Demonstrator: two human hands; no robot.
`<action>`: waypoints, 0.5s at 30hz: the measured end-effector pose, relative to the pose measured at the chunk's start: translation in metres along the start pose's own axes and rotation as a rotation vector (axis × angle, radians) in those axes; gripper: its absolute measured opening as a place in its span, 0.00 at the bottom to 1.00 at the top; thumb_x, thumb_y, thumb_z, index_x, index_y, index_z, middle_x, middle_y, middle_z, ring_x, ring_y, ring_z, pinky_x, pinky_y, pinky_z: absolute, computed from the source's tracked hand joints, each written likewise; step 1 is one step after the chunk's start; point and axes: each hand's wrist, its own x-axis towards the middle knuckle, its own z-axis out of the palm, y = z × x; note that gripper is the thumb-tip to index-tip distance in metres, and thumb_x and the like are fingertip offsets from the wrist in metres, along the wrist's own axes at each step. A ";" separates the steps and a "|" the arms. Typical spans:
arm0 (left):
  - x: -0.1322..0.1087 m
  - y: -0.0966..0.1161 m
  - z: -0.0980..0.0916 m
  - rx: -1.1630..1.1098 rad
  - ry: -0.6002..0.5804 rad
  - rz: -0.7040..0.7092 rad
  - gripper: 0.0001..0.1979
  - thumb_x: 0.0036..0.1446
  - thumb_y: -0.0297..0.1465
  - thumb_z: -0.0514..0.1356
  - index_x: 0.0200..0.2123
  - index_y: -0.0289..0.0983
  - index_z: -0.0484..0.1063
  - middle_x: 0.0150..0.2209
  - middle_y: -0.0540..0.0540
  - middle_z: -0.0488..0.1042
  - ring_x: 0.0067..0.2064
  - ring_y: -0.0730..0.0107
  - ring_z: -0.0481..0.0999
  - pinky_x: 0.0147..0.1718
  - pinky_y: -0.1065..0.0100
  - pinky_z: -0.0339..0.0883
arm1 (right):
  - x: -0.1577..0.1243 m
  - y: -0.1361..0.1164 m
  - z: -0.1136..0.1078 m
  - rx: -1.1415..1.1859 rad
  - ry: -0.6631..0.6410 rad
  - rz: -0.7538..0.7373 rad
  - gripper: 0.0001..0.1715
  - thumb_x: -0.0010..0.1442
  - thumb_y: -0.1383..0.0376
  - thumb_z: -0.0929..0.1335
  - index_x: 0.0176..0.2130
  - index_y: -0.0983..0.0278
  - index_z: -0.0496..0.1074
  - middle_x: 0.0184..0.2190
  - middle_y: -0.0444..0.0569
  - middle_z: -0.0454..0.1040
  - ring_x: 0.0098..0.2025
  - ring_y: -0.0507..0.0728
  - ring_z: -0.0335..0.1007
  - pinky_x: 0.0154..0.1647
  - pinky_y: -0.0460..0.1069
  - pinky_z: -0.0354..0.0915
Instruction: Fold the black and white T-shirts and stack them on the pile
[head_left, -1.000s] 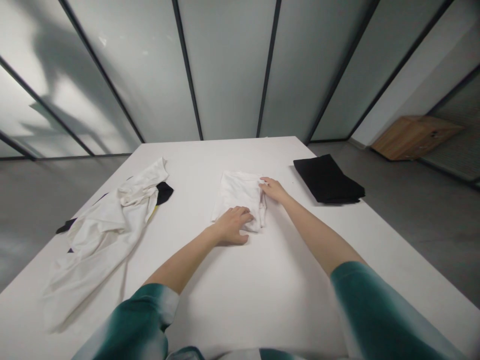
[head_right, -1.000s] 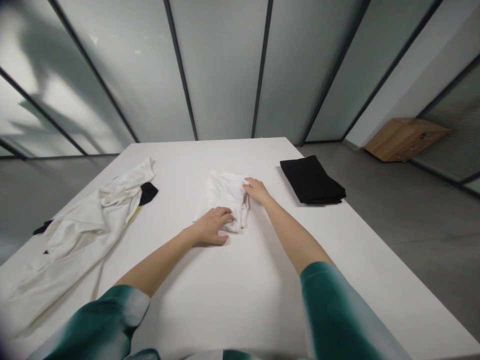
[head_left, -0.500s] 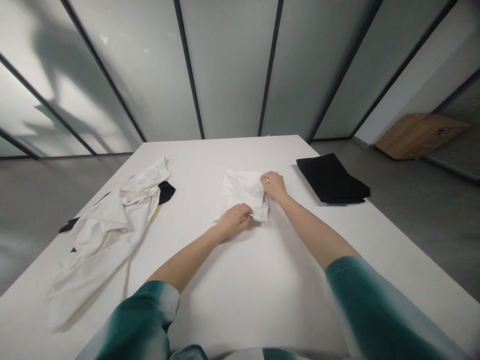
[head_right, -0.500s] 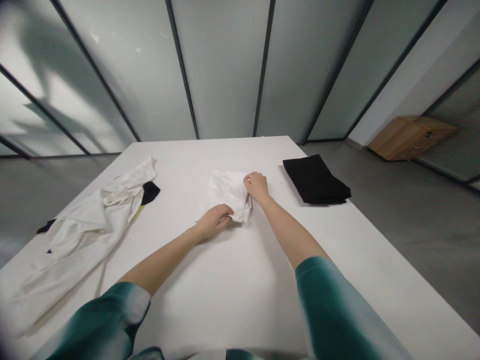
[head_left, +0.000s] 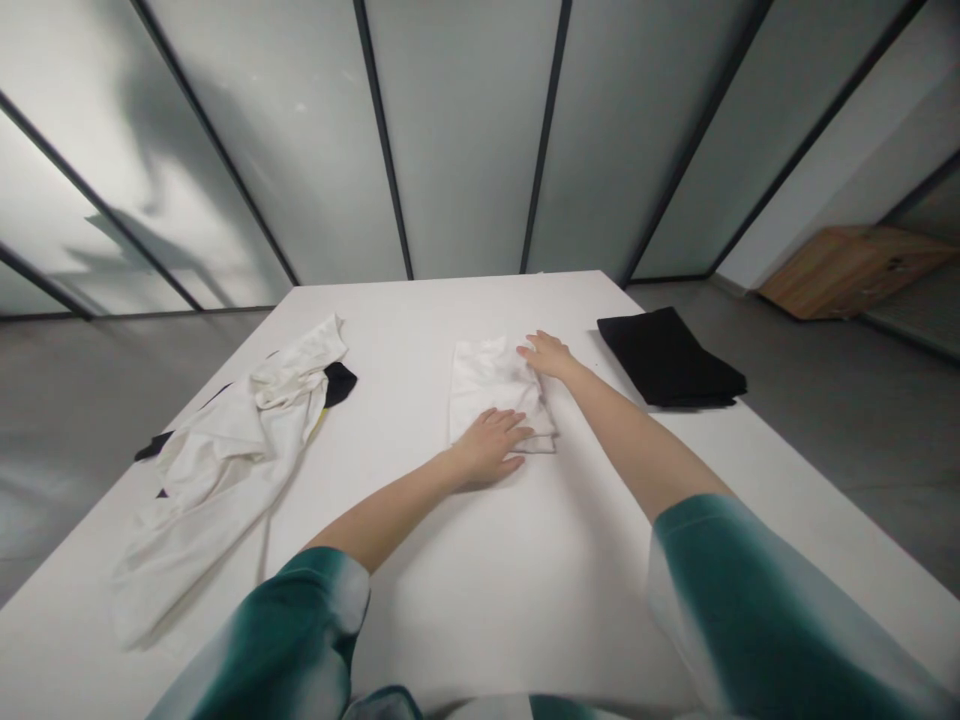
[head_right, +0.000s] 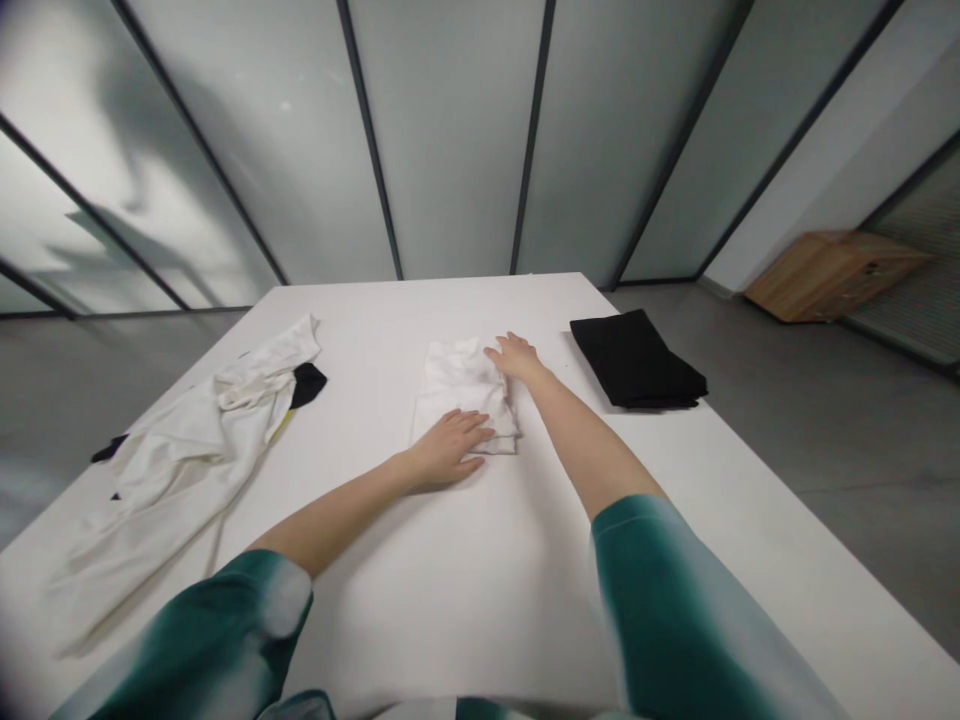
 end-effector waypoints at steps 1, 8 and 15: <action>-0.004 -0.001 -0.001 0.010 -0.011 0.003 0.25 0.61 0.37 0.57 0.61 0.40 0.65 0.67 0.39 0.60 0.68 0.53 0.58 0.65 0.48 0.50 | -0.007 0.004 0.003 0.004 0.010 -0.026 0.31 0.66 0.51 0.62 0.61 0.62 0.68 0.67 0.59 0.59 0.66 0.70 0.56 0.63 0.65 0.54; -0.029 -0.030 -0.017 0.061 0.068 -0.156 0.28 0.60 0.42 0.59 0.61 0.39 0.66 0.66 0.37 0.61 0.67 0.51 0.58 0.64 0.51 0.53 | -0.077 0.023 0.021 0.030 0.003 -0.289 0.30 0.65 0.54 0.64 0.61 0.63 0.67 0.67 0.57 0.60 0.67 0.64 0.56 0.65 0.58 0.54; -0.042 -0.047 0.002 0.064 0.203 -0.093 0.12 0.63 0.35 0.56 0.47 0.40 0.76 0.56 0.40 0.72 0.58 0.57 0.70 0.57 0.53 0.64 | -0.127 0.019 0.036 0.071 0.201 -0.193 0.25 0.63 0.57 0.64 0.55 0.67 0.71 0.48 0.59 0.75 0.49 0.63 0.70 0.52 0.55 0.64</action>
